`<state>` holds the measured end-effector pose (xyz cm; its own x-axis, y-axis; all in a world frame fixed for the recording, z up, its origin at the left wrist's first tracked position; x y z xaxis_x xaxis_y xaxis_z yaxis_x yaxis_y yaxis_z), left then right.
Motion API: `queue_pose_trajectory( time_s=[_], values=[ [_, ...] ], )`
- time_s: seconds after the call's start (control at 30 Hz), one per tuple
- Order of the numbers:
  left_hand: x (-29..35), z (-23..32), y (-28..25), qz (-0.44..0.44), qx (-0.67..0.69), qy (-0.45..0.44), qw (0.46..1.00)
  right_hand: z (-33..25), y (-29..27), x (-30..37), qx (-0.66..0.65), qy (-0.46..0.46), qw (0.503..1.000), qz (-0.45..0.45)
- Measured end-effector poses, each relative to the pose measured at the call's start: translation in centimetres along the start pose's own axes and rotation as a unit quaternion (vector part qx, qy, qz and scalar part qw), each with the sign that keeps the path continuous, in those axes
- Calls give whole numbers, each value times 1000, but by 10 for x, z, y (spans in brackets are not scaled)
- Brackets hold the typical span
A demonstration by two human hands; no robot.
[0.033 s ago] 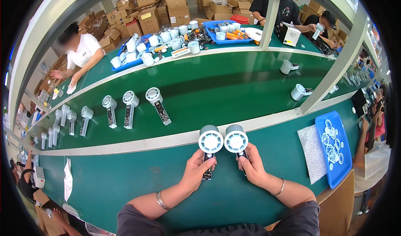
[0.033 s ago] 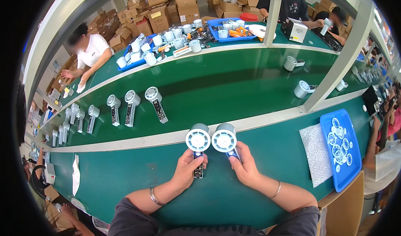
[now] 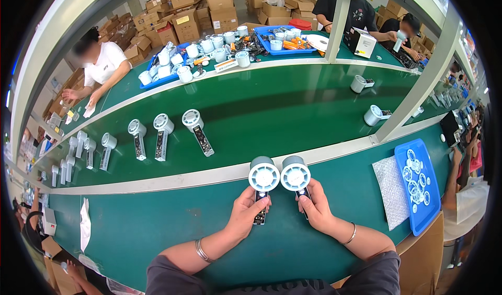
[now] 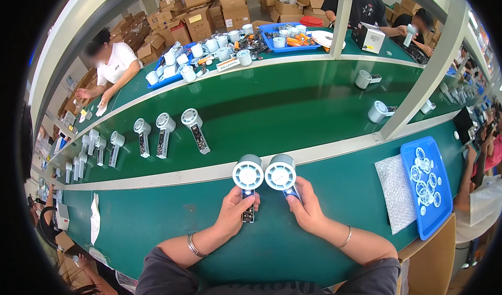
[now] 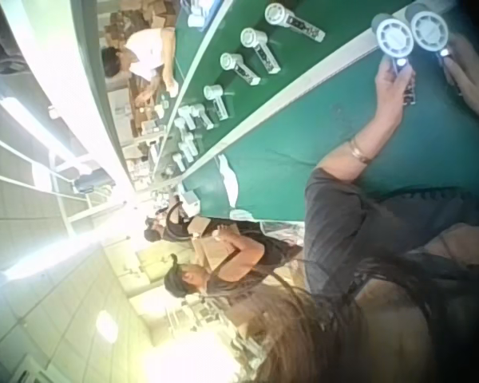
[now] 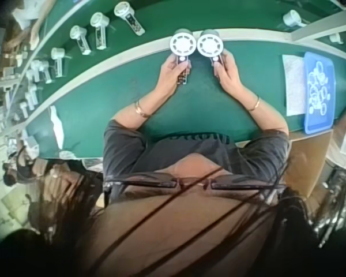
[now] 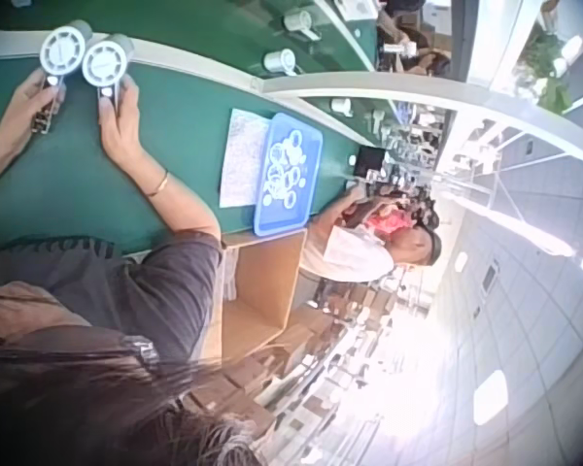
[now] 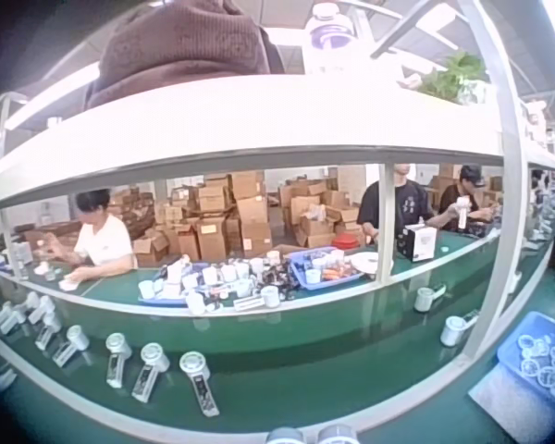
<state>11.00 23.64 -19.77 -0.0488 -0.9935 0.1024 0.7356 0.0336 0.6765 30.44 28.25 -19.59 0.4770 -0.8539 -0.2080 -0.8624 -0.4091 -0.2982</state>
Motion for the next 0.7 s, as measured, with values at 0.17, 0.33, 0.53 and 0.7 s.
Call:
queue_pose_trajectory(
  time_s=[0.17, 0.33, 0.53, 0.7],
  values=[
    [0, 0, 0, -2, -3, 0, 1000, 2, 0, 0, 7, -1, 1000, 1],
    [0, 0, -1, -1, -1, -2, 1000, 1, 0, -1, -8, 4, 1000, -11],
    [0, 2, 0, 0, 3, -3, 1000, 0, -1, -1, -4, 4, 1000, -1],
    [0, 1, -2, 3, 4, -3, 1000, -1, 0, -2, -12, 15, 1000, 2]
  ],
)
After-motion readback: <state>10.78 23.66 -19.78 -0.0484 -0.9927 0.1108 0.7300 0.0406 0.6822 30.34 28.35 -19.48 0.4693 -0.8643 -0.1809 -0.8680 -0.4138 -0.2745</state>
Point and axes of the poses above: each hand's wrist, its own x-axis away from the middle knuckle, its own y-axis out of the palm, z = x × y, the point moved 2 cm from there along -x, towards the middle knuckle, and after that the axes turned 15 degrees about x, right-handed, at the moved point
